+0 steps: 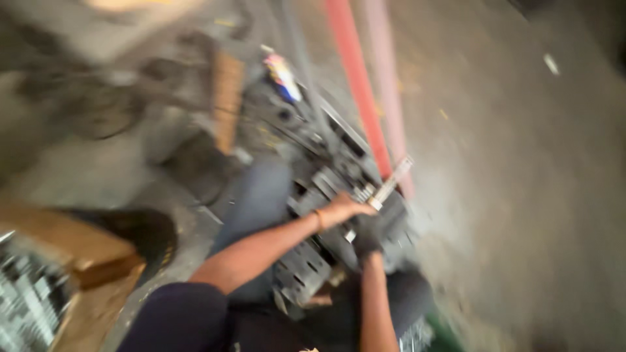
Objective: The person sits on the floor at a bench-mounted grinding/polishing machine, holding several perforated metal tubes in one hand and pressing each tube against the rotating spindle to grind and polish its surface, repositioning the tubes repeatedly and setting finished tubes aside.
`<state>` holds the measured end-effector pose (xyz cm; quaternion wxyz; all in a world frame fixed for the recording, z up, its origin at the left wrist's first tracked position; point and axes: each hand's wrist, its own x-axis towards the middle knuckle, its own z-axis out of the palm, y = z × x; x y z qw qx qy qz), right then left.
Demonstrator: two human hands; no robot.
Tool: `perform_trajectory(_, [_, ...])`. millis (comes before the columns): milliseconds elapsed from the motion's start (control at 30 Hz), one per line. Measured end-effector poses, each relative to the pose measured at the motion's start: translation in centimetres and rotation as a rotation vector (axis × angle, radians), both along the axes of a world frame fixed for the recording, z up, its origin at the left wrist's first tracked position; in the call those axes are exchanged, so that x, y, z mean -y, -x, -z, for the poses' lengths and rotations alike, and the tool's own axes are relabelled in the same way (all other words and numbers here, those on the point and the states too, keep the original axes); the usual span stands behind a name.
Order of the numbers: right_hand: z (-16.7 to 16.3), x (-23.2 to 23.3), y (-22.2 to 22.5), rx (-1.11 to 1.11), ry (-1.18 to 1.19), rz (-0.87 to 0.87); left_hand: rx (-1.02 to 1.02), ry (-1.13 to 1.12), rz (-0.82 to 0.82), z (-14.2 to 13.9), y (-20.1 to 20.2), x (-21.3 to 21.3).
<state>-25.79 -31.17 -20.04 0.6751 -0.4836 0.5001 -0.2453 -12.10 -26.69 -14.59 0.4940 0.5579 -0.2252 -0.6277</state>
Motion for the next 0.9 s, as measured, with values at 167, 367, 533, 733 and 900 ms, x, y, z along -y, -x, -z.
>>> perform_trajectory(167, [0.7, 1.1, 1.5, -0.410, 1.169, -0.611, 0.020, 0.022, -0.045, 1.2, 0.0, -0.2])
perform_trajectory(367, [0.7, 0.4, 0.6, -0.257, 0.544, -0.423, 0.024, 0.062, -0.080, 1.1, -0.4, -0.8])
perform_trajectory(533, [-2.3, 0.1, -0.5, -0.487, 0.951, -0.653, 0.044, 0.052, -0.069, 1.0, -0.7, -0.6])
perform_trajectory(733, [-2.4, 1.1, -1.0, -0.464, 1.087, -0.674, 0.137, 0.004, -0.024, 0.9, -1.4, -0.1])
perform_trajectory(900, [0.5, 1.9, -1.3, -0.150, 0.344, -0.099, 0.192, -0.004, 0.022, 0.5, -0.8, 0.9])
